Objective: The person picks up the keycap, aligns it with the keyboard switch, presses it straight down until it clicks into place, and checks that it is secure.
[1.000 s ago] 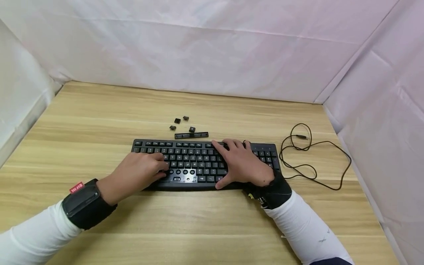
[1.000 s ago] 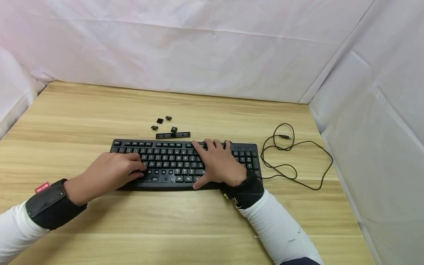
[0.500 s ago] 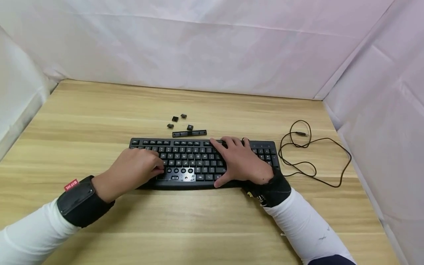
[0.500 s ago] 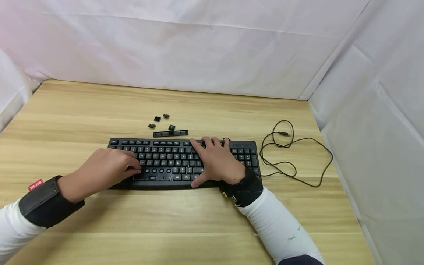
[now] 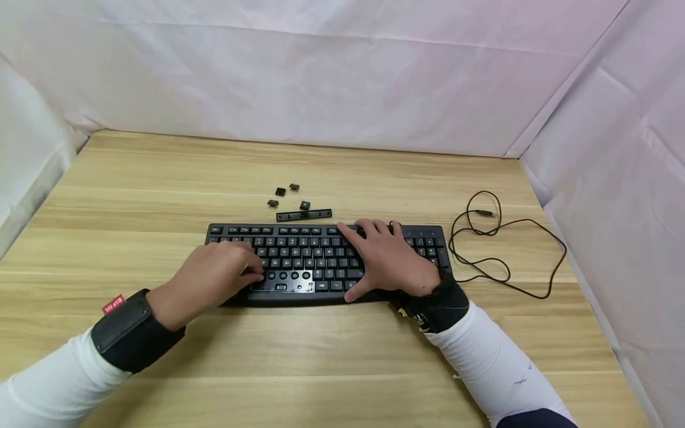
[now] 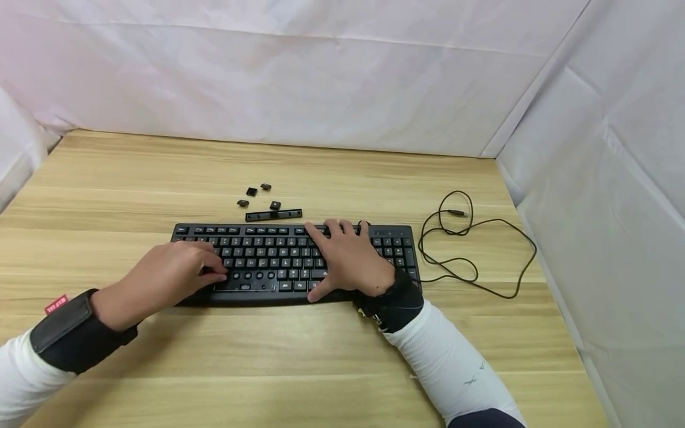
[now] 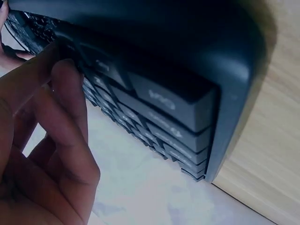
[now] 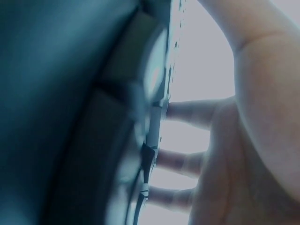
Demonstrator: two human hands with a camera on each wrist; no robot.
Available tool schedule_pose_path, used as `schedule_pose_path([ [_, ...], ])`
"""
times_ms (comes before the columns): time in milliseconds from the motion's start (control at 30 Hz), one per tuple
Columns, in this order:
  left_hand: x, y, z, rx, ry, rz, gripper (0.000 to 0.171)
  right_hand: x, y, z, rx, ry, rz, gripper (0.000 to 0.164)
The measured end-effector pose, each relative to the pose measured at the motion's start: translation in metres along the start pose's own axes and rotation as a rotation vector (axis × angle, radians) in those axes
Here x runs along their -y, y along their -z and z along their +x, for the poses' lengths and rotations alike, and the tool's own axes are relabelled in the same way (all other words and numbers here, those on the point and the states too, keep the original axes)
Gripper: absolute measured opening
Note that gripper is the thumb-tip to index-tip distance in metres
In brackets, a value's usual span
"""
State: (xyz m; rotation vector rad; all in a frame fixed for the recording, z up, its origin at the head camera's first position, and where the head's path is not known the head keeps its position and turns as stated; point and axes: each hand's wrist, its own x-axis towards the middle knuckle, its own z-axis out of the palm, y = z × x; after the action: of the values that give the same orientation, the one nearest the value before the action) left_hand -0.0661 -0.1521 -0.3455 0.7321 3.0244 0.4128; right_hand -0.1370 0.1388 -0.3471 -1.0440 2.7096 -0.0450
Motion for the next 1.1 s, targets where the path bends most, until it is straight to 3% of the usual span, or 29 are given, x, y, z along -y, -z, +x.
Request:
schedule_pose_path([
  [200,0.003,-0.004,-0.003,-0.029,-0.012,-0.003,0.009,-0.001,-0.001,0.001,-0.020,0.012,-0.019,0.129],
  [433,0.002,0.003,0.007,0.006,-0.085,0.066,0.007,-0.001,-0.003,-0.001,-0.008,-0.009,-0.013,0.130],
  [533,0.008,0.010,0.018,-0.009,-0.091,0.055,0.005,-0.001,-0.003,-0.001,-0.013,-0.009,-0.016,0.130],
  [700,0.027,0.021,0.044,-0.032,-0.009,0.053,0.006,0.002,-0.002,0.001,0.004,-0.009,-0.016,0.130],
  [867,0.043,0.025,0.074,0.005,0.090,0.103,0.016,0.002,-0.001,0.000,0.001,-0.013,-0.023,0.130],
  [1100,0.054,0.021,0.102,0.089,0.118,0.117,0.023,0.002,-0.003,-0.002,-0.009,-0.003,-0.014,0.129],
])
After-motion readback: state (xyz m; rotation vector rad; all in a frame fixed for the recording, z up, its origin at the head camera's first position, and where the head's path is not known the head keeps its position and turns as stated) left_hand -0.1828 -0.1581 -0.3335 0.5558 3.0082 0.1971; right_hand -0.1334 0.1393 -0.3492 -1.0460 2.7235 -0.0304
